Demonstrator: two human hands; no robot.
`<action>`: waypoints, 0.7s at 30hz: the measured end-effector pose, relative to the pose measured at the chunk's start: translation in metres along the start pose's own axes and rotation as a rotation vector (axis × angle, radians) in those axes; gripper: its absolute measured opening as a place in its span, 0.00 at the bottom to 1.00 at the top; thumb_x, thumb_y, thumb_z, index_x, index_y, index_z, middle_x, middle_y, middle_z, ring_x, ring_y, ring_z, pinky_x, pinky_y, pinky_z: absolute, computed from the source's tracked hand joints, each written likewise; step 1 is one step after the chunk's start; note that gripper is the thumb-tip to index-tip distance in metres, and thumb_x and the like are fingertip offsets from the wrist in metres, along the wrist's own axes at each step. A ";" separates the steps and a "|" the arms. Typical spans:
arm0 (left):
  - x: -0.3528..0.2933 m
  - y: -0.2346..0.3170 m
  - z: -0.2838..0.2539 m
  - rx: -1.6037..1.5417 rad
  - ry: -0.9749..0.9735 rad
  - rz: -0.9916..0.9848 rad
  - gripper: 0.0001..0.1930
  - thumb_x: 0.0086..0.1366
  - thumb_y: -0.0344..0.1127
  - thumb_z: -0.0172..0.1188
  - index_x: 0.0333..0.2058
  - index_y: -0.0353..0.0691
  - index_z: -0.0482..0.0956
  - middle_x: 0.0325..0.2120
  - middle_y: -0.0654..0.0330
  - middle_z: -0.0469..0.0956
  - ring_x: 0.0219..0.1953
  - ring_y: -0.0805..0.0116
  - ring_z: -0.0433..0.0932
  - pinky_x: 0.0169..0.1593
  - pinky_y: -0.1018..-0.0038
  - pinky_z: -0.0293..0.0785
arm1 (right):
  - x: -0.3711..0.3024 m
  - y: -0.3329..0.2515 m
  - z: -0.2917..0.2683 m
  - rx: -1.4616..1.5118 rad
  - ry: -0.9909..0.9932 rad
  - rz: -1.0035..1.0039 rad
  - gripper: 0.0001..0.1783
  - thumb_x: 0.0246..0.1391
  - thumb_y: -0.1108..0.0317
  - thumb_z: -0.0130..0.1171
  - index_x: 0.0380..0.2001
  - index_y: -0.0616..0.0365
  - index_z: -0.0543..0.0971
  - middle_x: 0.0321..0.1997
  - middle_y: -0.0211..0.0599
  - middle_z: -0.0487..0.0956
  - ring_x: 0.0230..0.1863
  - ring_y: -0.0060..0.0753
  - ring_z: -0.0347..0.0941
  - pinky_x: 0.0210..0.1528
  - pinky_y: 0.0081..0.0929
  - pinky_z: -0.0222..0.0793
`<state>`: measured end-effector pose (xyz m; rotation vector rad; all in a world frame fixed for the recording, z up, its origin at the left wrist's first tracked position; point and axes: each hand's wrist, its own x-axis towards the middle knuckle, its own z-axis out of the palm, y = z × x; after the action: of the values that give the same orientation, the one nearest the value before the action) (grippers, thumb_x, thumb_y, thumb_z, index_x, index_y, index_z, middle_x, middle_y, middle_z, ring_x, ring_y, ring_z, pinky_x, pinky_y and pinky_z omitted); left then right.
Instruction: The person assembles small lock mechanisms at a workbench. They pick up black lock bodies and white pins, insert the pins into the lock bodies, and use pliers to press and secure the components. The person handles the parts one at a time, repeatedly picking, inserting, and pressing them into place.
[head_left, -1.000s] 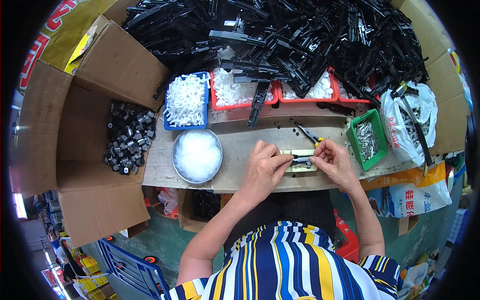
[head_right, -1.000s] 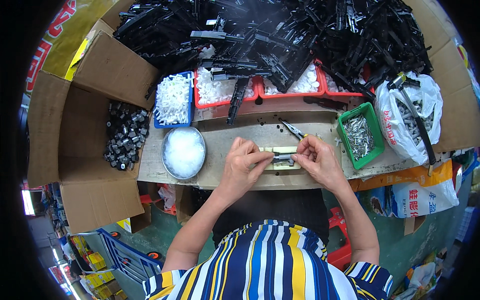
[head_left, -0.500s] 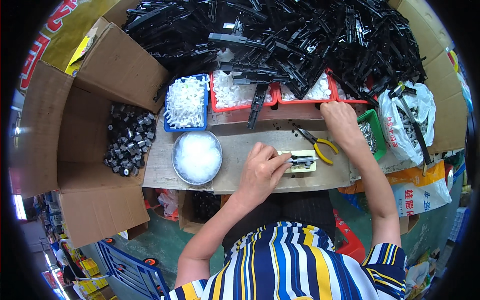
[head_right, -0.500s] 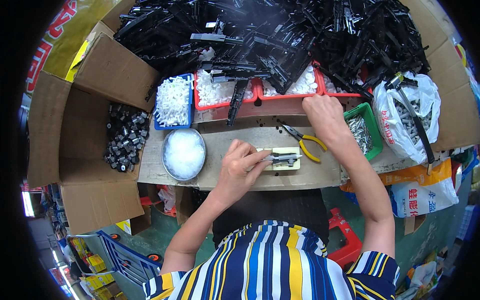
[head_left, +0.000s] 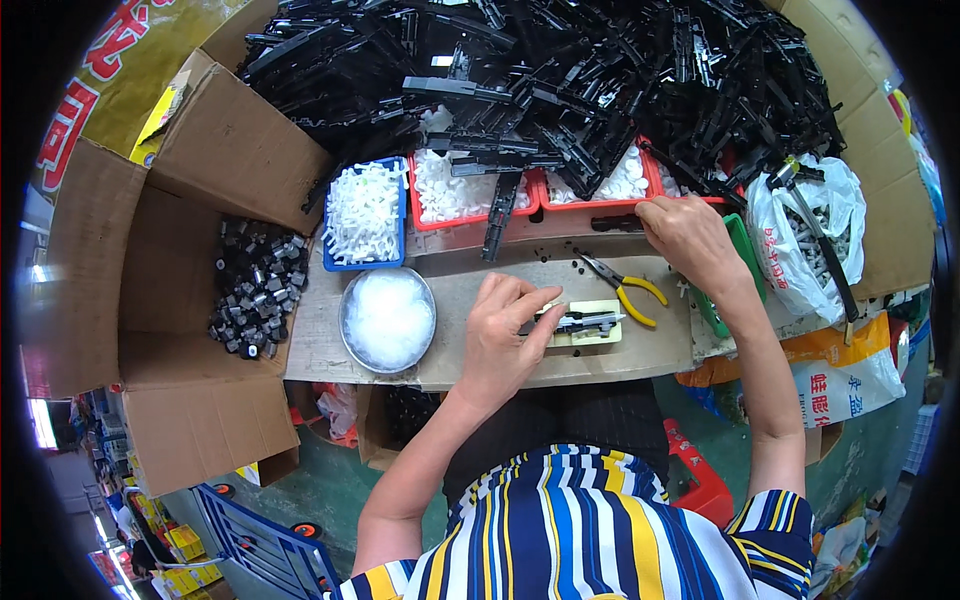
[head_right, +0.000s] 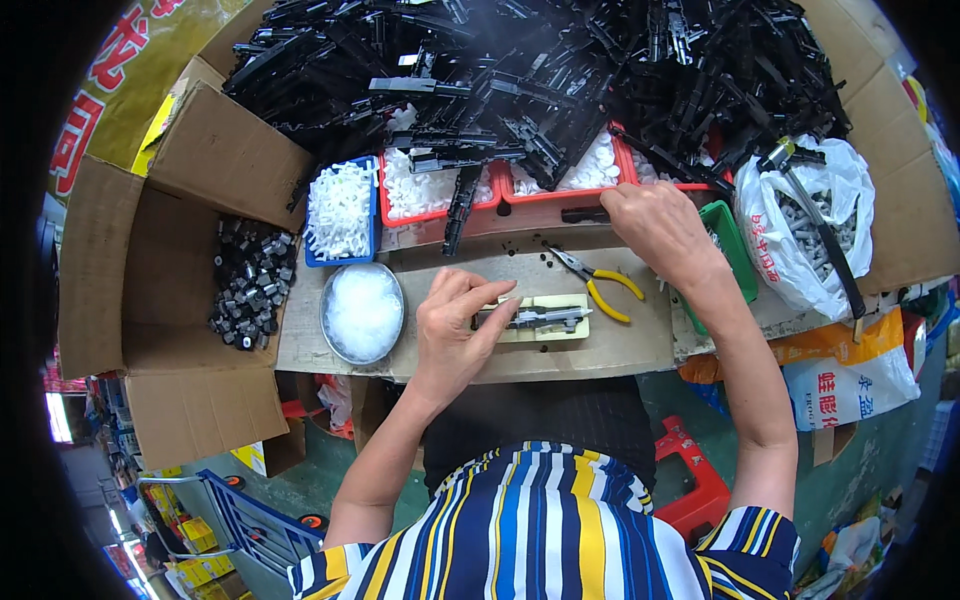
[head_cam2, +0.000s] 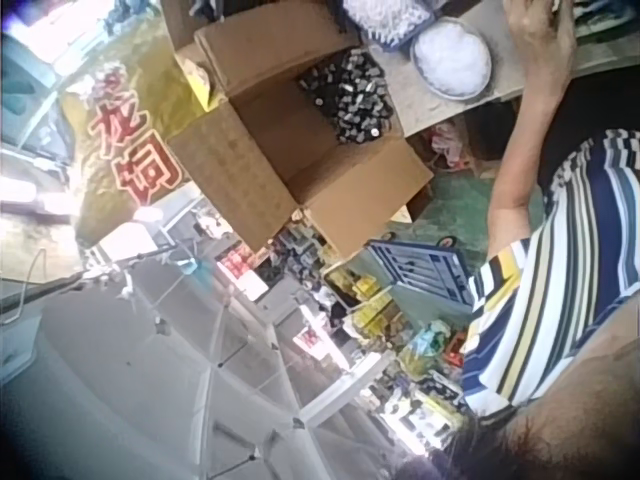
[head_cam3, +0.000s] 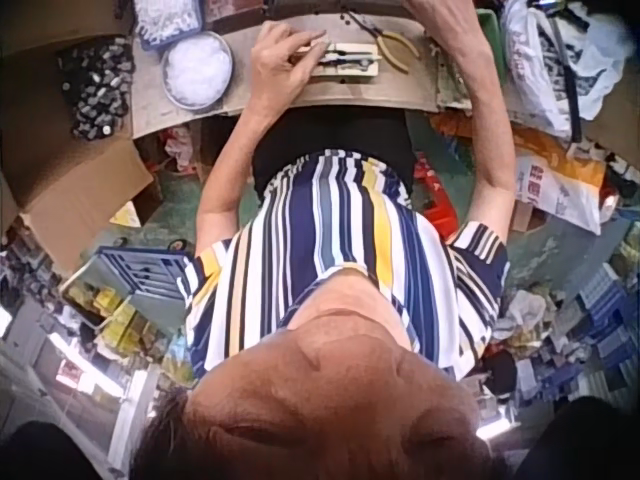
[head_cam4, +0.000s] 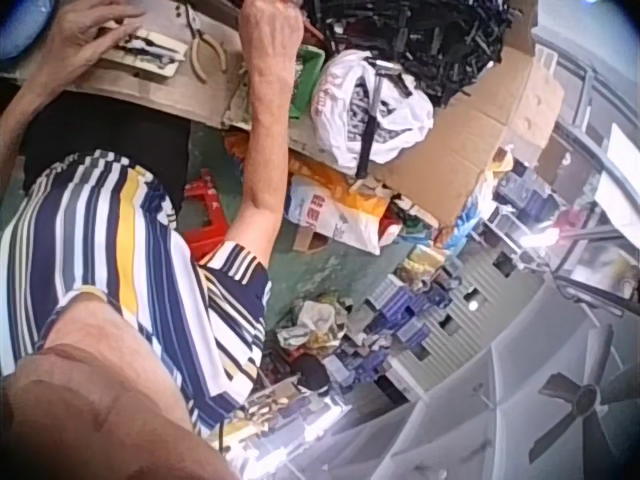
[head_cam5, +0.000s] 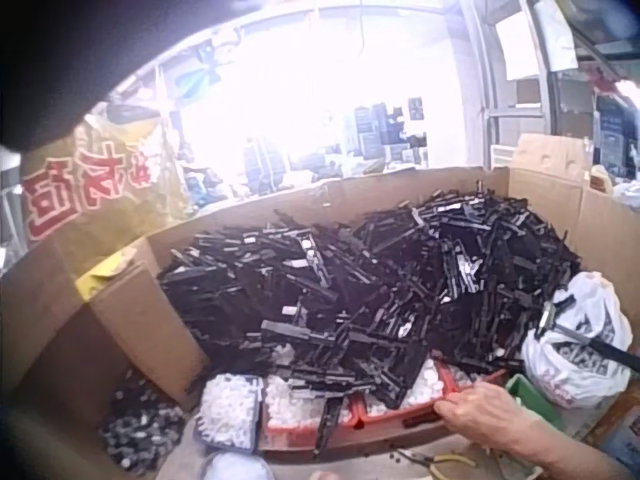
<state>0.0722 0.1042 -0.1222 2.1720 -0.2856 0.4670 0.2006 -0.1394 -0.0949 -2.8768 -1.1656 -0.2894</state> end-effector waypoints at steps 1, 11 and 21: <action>0.001 0.001 0.001 -0.014 0.000 0.001 0.11 0.53 0.25 0.71 0.37 0.37 0.87 0.26 0.58 0.78 0.31 0.63 0.73 0.34 0.68 0.69 | 0.000 0.003 0.007 -0.027 -0.034 0.026 0.04 0.53 0.76 0.56 0.26 0.63 0.79 0.28 0.47 0.83 0.34 0.44 0.84 0.37 0.39 0.78; -0.005 -0.001 -0.003 -0.049 0.000 -0.003 0.11 0.53 0.24 0.71 0.37 0.36 0.87 0.25 0.58 0.79 0.30 0.64 0.74 0.35 0.69 0.70 | 0.019 -0.008 0.025 -0.008 -0.170 -0.042 0.04 0.51 0.75 0.58 0.28 0.63 0.80 0.27 0.48 0.82 0.34 0.46 0.83 0.36 0.39 0.78; -0.006 0.008 0.006 -0.677 0.056 -0.481 0.13 0.69 0.32 0.63 0.49 0.32 0.81 0.32 0.57 0.83 0.33 0.75 0.76 0.35 0.80 0.70 | -0.025 -0.057 -0.032 1.082 0.209 0.222 0.17 0.47 0.80 0.63 0.44 0.65 0.77 0.40 0.36 0.82 0.40 0.26 0.83 0.45 0.23 0.78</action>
<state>0.0655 0.0948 -0.1223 1.4890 0.1085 0.1231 0.1385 -0.1188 -0.0708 -1.9205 -0.6340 0.0553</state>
